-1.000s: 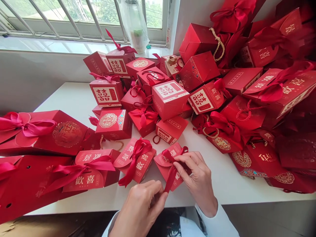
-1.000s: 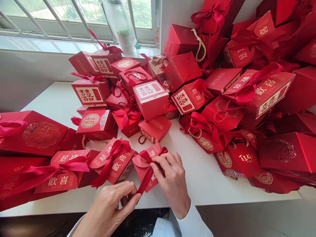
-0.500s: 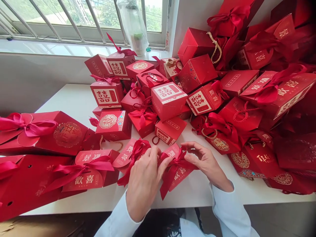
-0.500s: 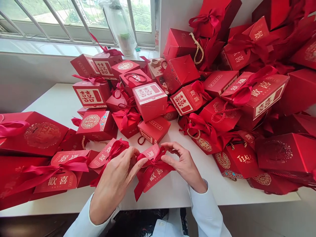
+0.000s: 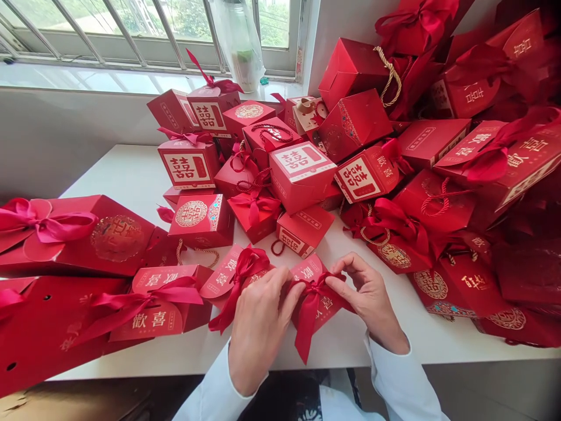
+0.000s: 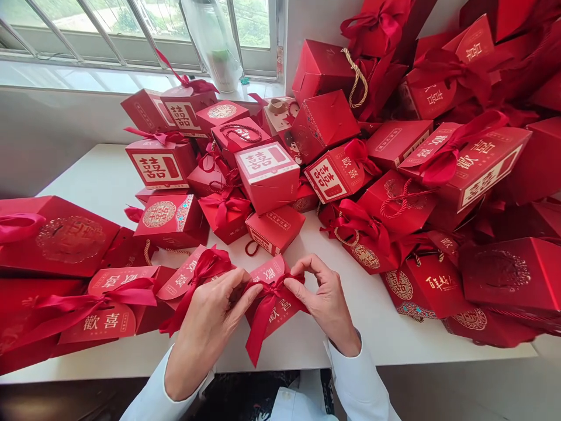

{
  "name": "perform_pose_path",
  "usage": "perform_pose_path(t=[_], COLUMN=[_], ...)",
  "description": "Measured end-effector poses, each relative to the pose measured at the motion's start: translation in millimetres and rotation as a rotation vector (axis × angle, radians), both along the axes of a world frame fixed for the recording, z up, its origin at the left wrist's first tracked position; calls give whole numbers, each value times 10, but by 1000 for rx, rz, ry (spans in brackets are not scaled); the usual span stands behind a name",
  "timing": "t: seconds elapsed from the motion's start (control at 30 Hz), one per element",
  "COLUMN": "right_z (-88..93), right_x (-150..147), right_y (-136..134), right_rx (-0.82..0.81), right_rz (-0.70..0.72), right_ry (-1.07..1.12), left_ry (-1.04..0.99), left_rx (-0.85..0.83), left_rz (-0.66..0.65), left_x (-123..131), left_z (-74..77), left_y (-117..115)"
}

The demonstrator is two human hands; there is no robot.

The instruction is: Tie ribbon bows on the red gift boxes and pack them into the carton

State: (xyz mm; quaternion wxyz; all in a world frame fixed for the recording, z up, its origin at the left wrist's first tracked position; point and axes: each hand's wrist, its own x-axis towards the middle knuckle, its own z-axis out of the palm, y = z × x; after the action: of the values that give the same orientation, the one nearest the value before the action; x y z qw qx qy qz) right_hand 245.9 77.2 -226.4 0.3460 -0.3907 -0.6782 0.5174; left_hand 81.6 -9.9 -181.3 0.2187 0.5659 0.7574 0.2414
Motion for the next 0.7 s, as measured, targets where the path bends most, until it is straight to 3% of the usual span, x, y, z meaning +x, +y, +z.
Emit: perform_pose_path(t=[0.13, 0.43, 0.7], right_z=[95, 289, 254], right_x=[7, -49, -52], right_y=[13, 15, -62], right_rx=[38, 334, 255], right_rz=[79, 125, 72], right_ry=[-70, -271, -220], left_ry=[-31, -78, -91], left_rx=[21, 58, 47], left_rz=[-1, -2, 14], left_x=[16, 3, 15], left_z=[8, -14, -68], left_y=[-19, -29, -41])
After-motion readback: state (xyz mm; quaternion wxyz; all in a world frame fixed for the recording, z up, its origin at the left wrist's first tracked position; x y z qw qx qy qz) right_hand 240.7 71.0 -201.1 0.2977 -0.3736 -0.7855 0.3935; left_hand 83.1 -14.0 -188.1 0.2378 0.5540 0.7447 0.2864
